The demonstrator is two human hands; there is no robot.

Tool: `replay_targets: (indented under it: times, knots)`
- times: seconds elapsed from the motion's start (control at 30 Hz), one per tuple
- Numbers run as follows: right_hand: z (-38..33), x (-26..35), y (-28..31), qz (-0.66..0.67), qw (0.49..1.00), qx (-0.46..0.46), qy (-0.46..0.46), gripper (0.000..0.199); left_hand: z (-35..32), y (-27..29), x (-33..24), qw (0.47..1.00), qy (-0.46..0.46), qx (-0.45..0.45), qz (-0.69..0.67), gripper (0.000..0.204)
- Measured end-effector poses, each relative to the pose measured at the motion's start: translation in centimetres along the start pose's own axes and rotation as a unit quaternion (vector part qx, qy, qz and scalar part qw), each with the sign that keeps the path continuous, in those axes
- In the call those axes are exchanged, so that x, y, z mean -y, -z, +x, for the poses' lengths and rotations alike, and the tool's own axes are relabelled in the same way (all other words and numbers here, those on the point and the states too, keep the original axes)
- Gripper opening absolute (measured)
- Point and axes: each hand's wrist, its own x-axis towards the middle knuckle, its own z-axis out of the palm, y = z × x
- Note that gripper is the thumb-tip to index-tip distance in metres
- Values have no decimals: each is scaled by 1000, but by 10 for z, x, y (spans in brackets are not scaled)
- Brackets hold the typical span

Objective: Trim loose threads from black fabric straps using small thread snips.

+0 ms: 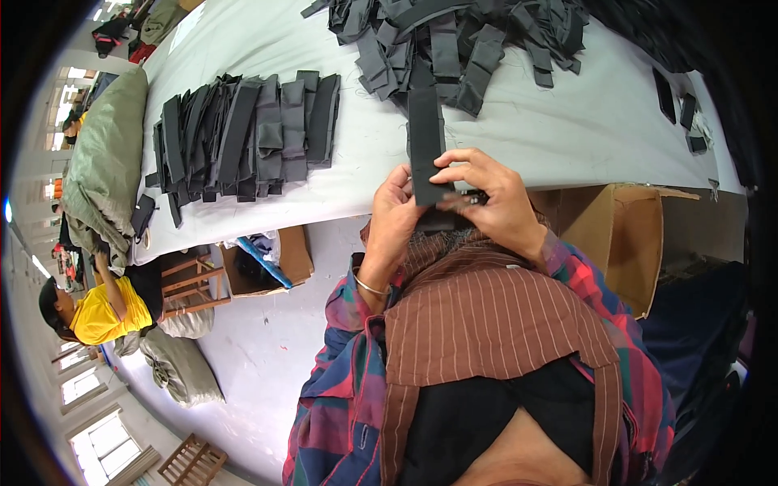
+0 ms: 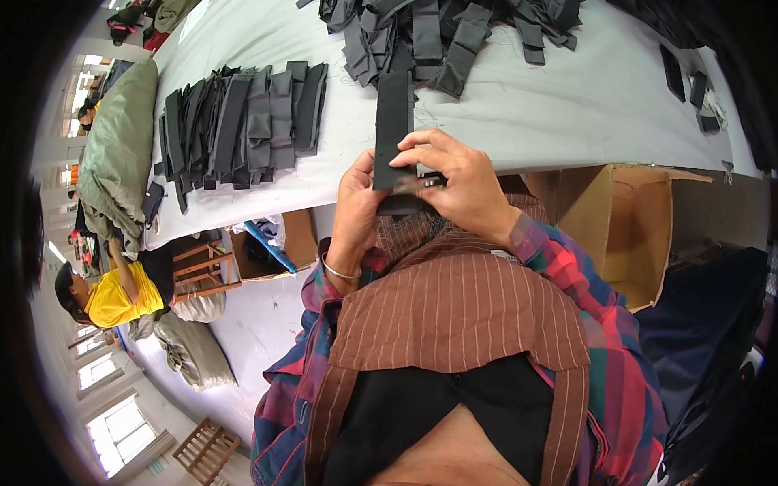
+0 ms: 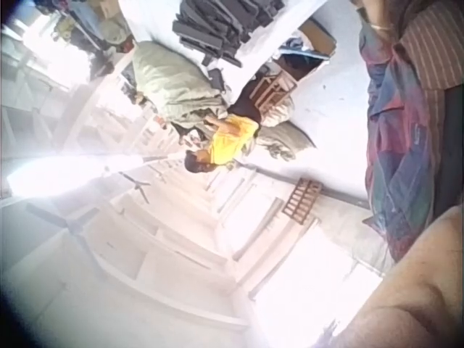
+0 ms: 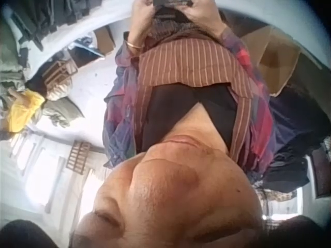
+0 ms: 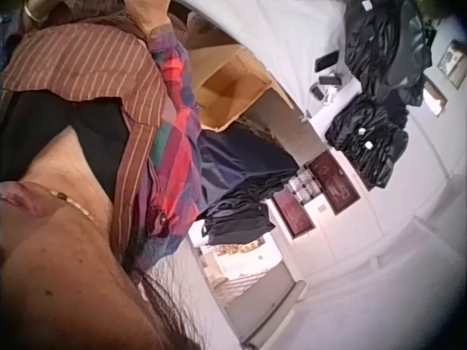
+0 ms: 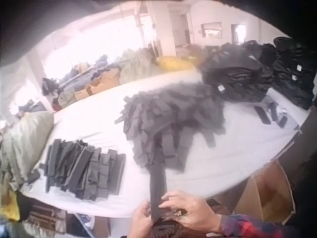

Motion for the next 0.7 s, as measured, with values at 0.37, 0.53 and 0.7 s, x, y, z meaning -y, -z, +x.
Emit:
replay_targets:
  times: [0.37,0.53,0.7]
  knots:
    - [21,-10,5,113,968,-128,-183,16,-10,-1,-3,987,-11,88,133,28]
    - [32,-3,9,220,944,-120,-214,18,-10,4,-10,961,-121,118,218,23]
    - [35,-5,5,269,927,-104,-241,18,-13,3,-10,971,-104,107,188,23]
